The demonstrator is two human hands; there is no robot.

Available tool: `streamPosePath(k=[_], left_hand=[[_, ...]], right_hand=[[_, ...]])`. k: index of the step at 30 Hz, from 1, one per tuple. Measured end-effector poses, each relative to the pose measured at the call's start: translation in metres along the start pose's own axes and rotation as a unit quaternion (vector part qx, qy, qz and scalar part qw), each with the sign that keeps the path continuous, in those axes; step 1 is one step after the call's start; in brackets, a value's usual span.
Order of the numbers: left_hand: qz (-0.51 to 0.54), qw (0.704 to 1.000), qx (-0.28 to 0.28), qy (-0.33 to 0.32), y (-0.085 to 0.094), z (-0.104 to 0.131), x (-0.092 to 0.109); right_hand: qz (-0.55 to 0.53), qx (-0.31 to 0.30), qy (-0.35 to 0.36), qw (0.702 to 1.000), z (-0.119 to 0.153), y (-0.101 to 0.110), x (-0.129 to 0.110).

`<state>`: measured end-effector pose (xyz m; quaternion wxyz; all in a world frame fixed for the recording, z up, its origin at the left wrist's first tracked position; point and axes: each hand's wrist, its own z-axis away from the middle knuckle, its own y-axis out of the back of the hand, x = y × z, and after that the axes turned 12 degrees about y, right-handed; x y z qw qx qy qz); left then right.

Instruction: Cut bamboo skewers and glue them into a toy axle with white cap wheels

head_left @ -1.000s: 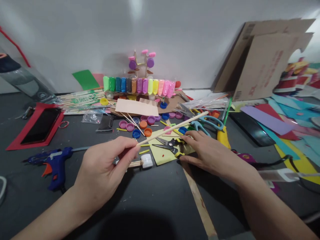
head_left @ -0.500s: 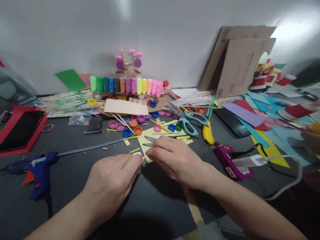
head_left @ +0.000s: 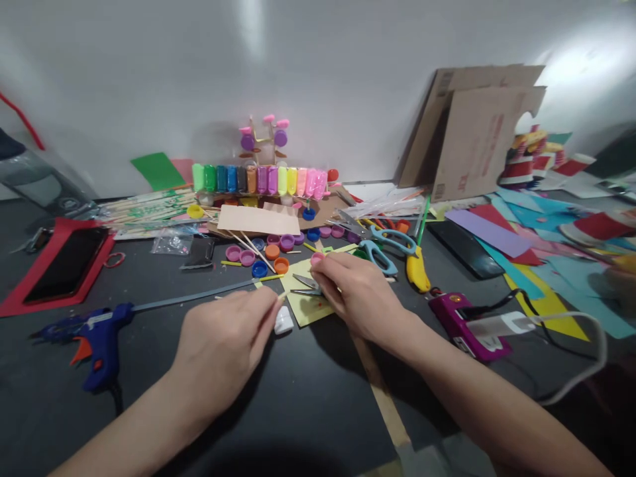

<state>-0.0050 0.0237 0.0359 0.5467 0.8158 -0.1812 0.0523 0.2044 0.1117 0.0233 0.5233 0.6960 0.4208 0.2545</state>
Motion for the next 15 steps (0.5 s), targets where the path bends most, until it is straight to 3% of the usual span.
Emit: streamPosePath(k=[4, 8, 10, 12, 15], left_hand=[[0.092, 0.993, 0.031, 0.068, 0.011, -0.008, -0.015], [0.162, 0.98, 0.001, 0.112, 0.011, -0.01, -0.022], [0.168, 0.98, -0.004, 0.111, 0.01, -0.01, -0.023], [0.171, 0.981, 0.009, 0.095, 0.011, -0.011, -0.024], [0.179, 0.98, 0.048, 0.076, 0.015, -0.013, -0.026]], right_hand=[[-0.004, -0.035, 0.026, 0.999, -0.016, -0.009, 0.018], [-0.013, -0.088, 0.076, 0.993, -0.043, -0.02, 0.035], [-0.005, -0.097, 0.068, 0.993, -0.05, -0.02, 0.039], [0.01, -0.096, 0.036, 0.995, -0.047, -0.015, 0.038], [0.028, -0.116, -0.01, 0.993, -0.02, 0.001, 0.033]])
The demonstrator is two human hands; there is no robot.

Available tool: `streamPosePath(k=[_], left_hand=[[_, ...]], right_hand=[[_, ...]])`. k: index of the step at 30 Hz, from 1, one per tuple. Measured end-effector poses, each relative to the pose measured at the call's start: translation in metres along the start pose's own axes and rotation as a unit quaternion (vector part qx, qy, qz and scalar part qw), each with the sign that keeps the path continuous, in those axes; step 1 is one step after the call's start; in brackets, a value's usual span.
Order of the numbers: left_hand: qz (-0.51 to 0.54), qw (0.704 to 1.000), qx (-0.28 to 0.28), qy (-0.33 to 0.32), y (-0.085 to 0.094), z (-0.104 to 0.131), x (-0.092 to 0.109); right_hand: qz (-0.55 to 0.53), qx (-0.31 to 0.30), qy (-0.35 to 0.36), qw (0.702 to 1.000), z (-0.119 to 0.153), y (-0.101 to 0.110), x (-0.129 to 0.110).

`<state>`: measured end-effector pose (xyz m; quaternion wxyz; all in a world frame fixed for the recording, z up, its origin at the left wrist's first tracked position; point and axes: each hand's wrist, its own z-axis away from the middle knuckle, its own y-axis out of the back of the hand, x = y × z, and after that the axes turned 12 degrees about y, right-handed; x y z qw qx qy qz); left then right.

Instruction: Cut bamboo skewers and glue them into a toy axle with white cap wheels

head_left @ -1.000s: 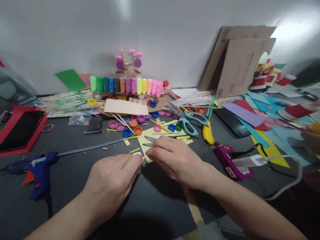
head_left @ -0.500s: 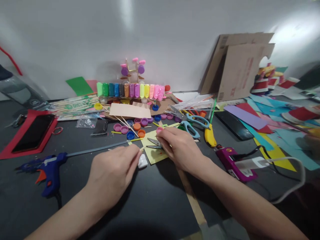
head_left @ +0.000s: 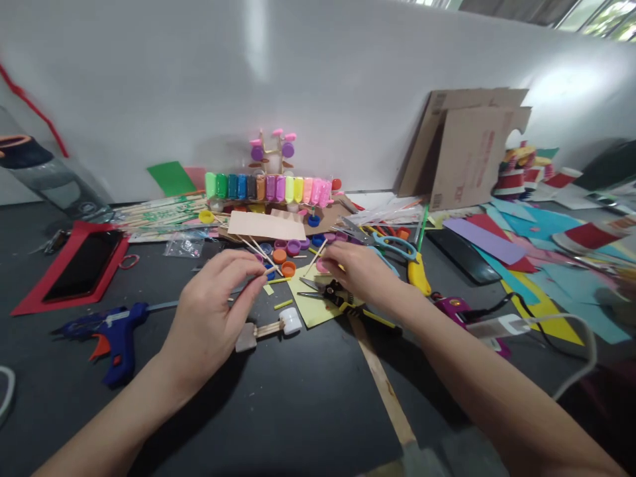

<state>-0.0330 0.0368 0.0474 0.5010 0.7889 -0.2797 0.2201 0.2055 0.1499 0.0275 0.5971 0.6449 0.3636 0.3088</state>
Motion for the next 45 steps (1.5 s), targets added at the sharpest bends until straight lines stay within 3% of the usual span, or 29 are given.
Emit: streamPosePath(k=[2, 5, 9, 14, 24, 35, 45], left_hand=[[0.01, 1.0, 0.02, 0.0, 0.002, -0.003, 0.0], [0.037, 0.999, 0.004, 0.005, 0.003, -0.005, -0.001], [0.083, 0.995, -0.024, 0.04, -0.002, -0.003, -0.001], [0.159, 0.98, -0.055, 0.103, -0.008, 0.001, -0.001], [0.25, 0.952, -0.13, 0.118, -0.007, 0.012, 0.002], [0.371, 0.907, -0.154, 0.127, -0.014, 0.017, 0.012], [0.403, 0.897, -0.147, 0.106, -0.016, 0.017, 0.012]], right_hand=[[0.003, -0.035, -0.012, 0.999, 0.028, 0.004, -0.003], [0.006, -0.072, -0.022, 0.997, 0.065, 0.004, -0.005], [0.001, -0.09, -0.027, 0.996, 0.086, -0.003, 0.001], [-0.014, -0.103, -0.002, 0.995, 0.077, -0.006, 0.007], [-0.011, -0.117, 0.043, 0.992, 0.071, -0.009, 0.006], [0.018, -0.089, 0.016, 0.996, 0.08, -0.022, 0.003], [0.014, -0.059, 0.03, 0.998, 0.085, -0.029, 0.006]])
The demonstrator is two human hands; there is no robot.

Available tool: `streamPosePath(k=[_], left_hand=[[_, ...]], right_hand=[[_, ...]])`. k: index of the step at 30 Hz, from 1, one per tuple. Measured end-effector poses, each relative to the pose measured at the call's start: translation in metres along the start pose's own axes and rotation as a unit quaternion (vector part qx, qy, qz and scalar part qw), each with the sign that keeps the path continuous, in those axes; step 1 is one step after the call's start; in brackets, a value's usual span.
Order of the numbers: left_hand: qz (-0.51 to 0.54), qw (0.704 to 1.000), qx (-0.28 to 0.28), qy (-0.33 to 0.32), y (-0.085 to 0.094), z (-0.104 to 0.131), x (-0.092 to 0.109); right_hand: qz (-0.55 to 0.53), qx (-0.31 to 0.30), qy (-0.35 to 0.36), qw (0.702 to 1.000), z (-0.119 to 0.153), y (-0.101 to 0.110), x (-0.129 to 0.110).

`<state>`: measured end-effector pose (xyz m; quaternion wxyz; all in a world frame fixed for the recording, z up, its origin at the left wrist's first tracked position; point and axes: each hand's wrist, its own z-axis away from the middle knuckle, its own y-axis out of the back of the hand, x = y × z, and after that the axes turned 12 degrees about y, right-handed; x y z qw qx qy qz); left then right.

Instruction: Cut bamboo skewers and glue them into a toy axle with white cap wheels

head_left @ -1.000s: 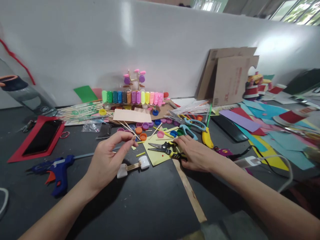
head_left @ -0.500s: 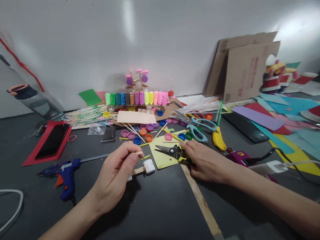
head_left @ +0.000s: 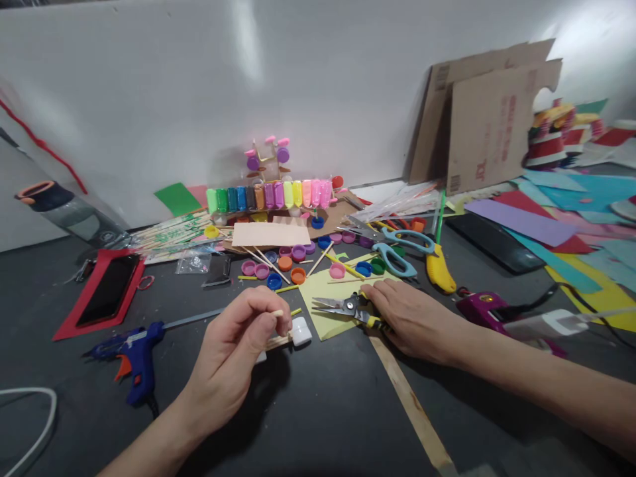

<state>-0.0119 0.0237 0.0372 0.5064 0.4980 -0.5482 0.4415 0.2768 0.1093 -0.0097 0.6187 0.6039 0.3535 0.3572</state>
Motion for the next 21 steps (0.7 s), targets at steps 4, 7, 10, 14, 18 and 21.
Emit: streamPosePath(k=[4, 7, 10, 14, 18, 21], left_hand=[[0.028, 0.999, -0.013, 0.012, -0.001, -0.001, -0.001], [0.038, 0.999, -0.017, 0.027, -0.003, 0.0, -0.002], [0.028, 0.999, 0.004, 0.041, -0.004, 0.001, -0.003], [0.017, 0.998, 0.013, 0.059, -0.001, 0.002, -0.002], [0.015, 0.997, 0.004, 0.075, 0.002, 0.0, -0.002], [0.009, 0.996, 0.007, 0.092, 0.002, -0.001, -0.006]], right_hand=[[-0.068, 0.107, 0.002, 0.992, 0.001, 0.019, -0.009], [-0.127, 0.199, 0.027, 0.971, -0.009, 0.036, -0.027], [-0.139, 0.238, 0.063, 0.959, -0.024, 0.043, -0.044], [-0.167, 0.245, 0.079, 0.952, -0.037, 0.038, -0.052], [-0.16, 0.231, 0.076, 0.957, -0.036, 0.034, -0.049], [-0.159, 0.215, 0.07, 0.961, -0.034, 0.033, -0.049]])
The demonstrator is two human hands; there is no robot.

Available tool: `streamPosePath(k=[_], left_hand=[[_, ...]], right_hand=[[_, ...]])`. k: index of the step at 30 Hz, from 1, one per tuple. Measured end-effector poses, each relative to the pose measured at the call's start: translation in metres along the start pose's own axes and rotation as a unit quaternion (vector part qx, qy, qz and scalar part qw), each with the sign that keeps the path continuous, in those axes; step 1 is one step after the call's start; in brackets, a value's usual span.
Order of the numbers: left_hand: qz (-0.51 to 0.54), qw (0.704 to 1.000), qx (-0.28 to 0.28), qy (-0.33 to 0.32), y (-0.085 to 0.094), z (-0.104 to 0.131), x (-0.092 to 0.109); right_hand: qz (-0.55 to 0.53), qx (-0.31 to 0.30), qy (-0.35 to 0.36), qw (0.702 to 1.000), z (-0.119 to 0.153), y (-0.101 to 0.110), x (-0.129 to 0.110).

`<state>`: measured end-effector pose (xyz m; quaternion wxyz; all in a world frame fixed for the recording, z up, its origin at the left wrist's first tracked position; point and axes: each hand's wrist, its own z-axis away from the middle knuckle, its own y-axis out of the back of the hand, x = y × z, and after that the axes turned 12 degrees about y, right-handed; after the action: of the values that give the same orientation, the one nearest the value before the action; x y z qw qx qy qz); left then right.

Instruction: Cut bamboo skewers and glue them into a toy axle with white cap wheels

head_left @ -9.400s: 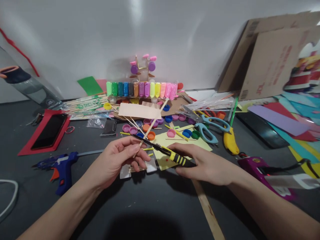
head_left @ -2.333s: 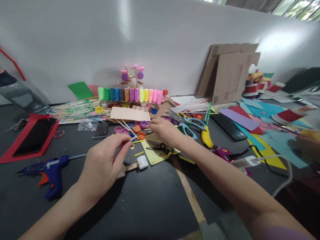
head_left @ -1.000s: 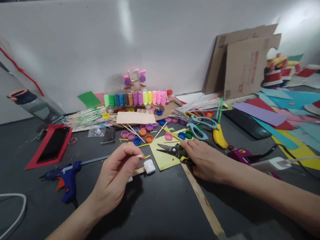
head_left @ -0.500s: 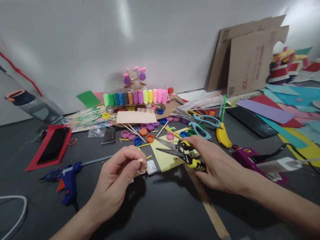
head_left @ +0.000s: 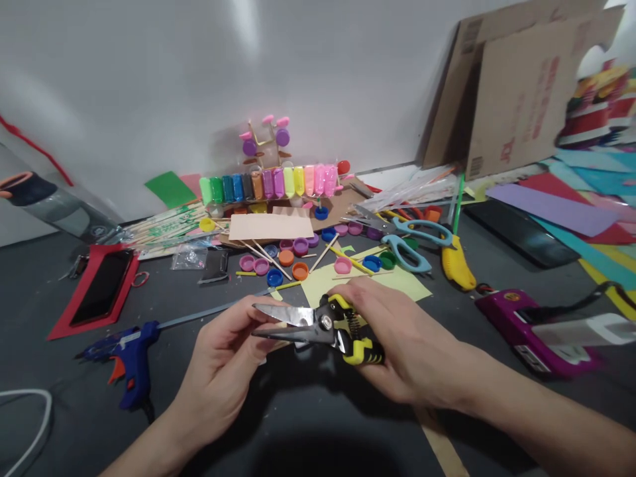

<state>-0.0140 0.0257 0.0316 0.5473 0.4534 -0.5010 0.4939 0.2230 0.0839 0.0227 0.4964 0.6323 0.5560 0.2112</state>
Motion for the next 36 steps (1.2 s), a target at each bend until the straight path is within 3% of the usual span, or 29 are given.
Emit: streamPosePath(k=[5, 20, 29, 36], left_hand=[[0.024, 0.999, -0.01, 0.044, 0.001, 0.002, -0.009], [0.064, 0.996, 0.002, 0.07, -0.007, 0.004, -0.01], [0.121, 0.99, -0.007, 0.072, -0.011, 0.0, -0.005], [0.093, 0.993, -0.003, 0.069, -0.008, 0.001, -0.006]], right_hand=[[-0.026, -0.022, -0.013, 0.999, 0.001, 0.001, -0.001], [0.029, -0.004, 0.011, 0.999, 0.003, -0.002, 0.001], [-0.026, 0.005, -0.026, 0.999, 0.004, 0.0, -0.001], [0.003, -0.009, -0.015, 1.0, 0.005, 0.002, 0.0]])
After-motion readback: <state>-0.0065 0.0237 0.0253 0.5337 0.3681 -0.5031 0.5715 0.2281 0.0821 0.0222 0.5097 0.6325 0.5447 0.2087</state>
